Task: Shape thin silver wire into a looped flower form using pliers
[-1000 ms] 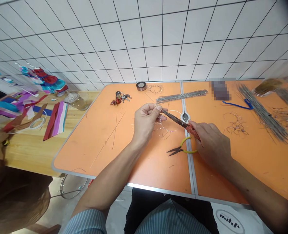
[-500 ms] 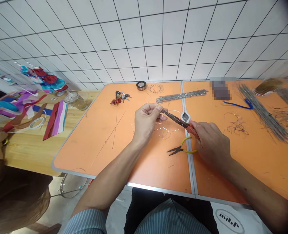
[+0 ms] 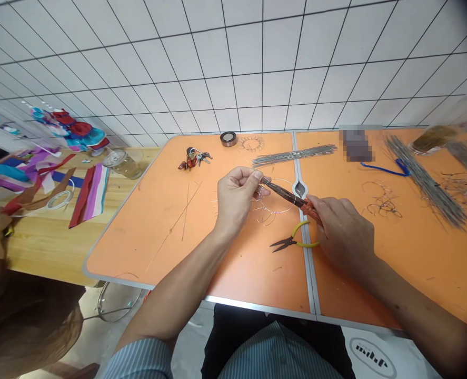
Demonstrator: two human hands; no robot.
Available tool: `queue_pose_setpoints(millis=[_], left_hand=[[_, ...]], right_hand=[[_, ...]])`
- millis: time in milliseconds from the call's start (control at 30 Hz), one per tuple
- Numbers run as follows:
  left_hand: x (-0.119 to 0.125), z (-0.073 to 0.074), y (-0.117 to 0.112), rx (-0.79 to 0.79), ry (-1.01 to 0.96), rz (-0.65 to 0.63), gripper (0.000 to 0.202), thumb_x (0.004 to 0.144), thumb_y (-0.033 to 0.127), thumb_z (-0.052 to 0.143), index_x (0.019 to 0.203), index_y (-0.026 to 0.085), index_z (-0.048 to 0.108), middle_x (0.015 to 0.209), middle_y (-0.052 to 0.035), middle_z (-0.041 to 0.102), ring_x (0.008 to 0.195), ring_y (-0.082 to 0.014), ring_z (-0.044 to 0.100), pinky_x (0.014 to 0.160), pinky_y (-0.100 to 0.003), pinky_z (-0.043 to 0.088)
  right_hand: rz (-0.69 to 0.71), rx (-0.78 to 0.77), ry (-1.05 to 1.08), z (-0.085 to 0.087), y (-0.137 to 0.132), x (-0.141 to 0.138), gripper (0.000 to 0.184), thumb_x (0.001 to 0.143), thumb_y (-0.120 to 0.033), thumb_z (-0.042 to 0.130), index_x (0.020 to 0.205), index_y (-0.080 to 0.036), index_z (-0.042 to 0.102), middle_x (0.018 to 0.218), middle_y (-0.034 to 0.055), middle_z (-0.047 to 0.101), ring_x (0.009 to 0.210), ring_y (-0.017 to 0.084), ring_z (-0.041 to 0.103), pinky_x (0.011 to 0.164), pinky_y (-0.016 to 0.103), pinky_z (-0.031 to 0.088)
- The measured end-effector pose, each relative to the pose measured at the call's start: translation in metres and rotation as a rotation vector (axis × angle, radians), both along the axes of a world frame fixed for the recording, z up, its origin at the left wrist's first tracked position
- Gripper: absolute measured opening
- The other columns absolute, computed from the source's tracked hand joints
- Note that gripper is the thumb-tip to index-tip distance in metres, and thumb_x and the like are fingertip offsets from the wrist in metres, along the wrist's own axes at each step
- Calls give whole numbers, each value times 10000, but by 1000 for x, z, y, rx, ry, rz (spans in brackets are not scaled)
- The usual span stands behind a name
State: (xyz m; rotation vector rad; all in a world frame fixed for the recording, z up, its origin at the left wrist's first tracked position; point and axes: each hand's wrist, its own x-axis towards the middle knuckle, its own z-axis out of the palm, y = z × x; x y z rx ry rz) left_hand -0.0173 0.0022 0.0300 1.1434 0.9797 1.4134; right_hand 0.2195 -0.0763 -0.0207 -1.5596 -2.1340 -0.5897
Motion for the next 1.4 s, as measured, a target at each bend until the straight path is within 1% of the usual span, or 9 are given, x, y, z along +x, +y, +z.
queue_pose_setpoints(millis=[167, 267, 333, 467, 533, 767, 1000, 1167, 1400], left_hand=[[-1, -2, 1, -5, 13, 2, 316, 896, 461, 878, 866, 184, 729, 919, -88, 856, 620, -139, 755, 592, -245, 568], [0, -2, 1, -9, 17, 10, 339, 882, 477, 889, 860, 182, 725, 905, -87, 852, 617, -141, 754, 589, -246, 567], [0, -1, 1, -8, 15, 12, 344, 878, 480, 892, 854, 182, 721, 899, -87, 851, 616, -141, 753, 584, -247, 562], [1, 2, -1, 9, 2, 4, 308, 896, 452, 876, 857, 188, 723, 919, -85, 856, 640, -142, 760, 593, -248, 558], [1, 2, -1, 21, -7, -4, 291, 904, 435, 871, 860, 188, 724, 921, -85, 857, 643, -142, 759, 595, -248, 555], [3, 0, -4, 39, -6, 8, 304, 927, 457, 855, 876, 191, 715, 962, -92, 865, 654, -137, 757, 613, -252, 551], [5, -1, -7, 101, -39, 1, 255, 959, 402, 842, 888, 183, 733, 962, -87, 867, 656, -128, 759, 631, -242, 565], [5, -1, -8, 169, -75, -2, 260, 967, 401, 843, 891, 177, 734, 978, -95, 872, 668, -136, 776, 630, -238, 575], [5, -3, -8, 227, -109, -26, 230, 985, 388, 832, 919, 188, 737, 1019, -95, 879, 696, -153, 791, 663, -266, 611]], right_hand=[[-28, -3, 20, 3, 0, -4, 252, 1137, -306, 554, 1178, -189, 773, 904, 78, 775, 863, 258, 612, 672, 369, 328], [-27, -5, 17, 2, -1, -5, 249, 1137, -311, 555, 1133, -190, 773, 879, 73, 766, 852, 257, 613, 667, 369, 331], [-25, -6, 17, 1, -1, -5, 242, 1137, -298, 557, 1167, -190, 771, 894, 69, 775, 855, 256, 623, 668, 368, 343], [6, 8, 59, 1, 0, -4, 291, 1130, -246, 558, 1358, -177, 726, 1040, 82, 821, 943, 264, 657, 708, 359, 383], [17, 16, 71, 2, 1, -4, 313, 1127, -233, 560, 1393, -168, 711, 1076, 91, 825, 970, 271, 659, 733, 357, 398], [-1, 35, 20, 6, 0, -3, 299, 1127, -238, 563, 1376, -158, 709, 1026, 96, 816, 900, 277, 630, 742, 374, 400], [-8, 68, -2, 8, -1, -3, 325, 1104, -219, 594, 1409, -144, 675, 1039, 107, 814, 889, 266, 626, 754, 380, 435], [-21, 199, -58, 12, 0, -2, 375, 1073, -202, 668, 1438, -117, 641, 1031, 98, 819, 876, 266, 605, 729, 375, 419], [-34, 259, -79, 20, -2, -1, 389, 1065, -231, 707, 1427, -98, 655, 1010, 100, 814, 860, 271, 600, 720, 381, 400]])
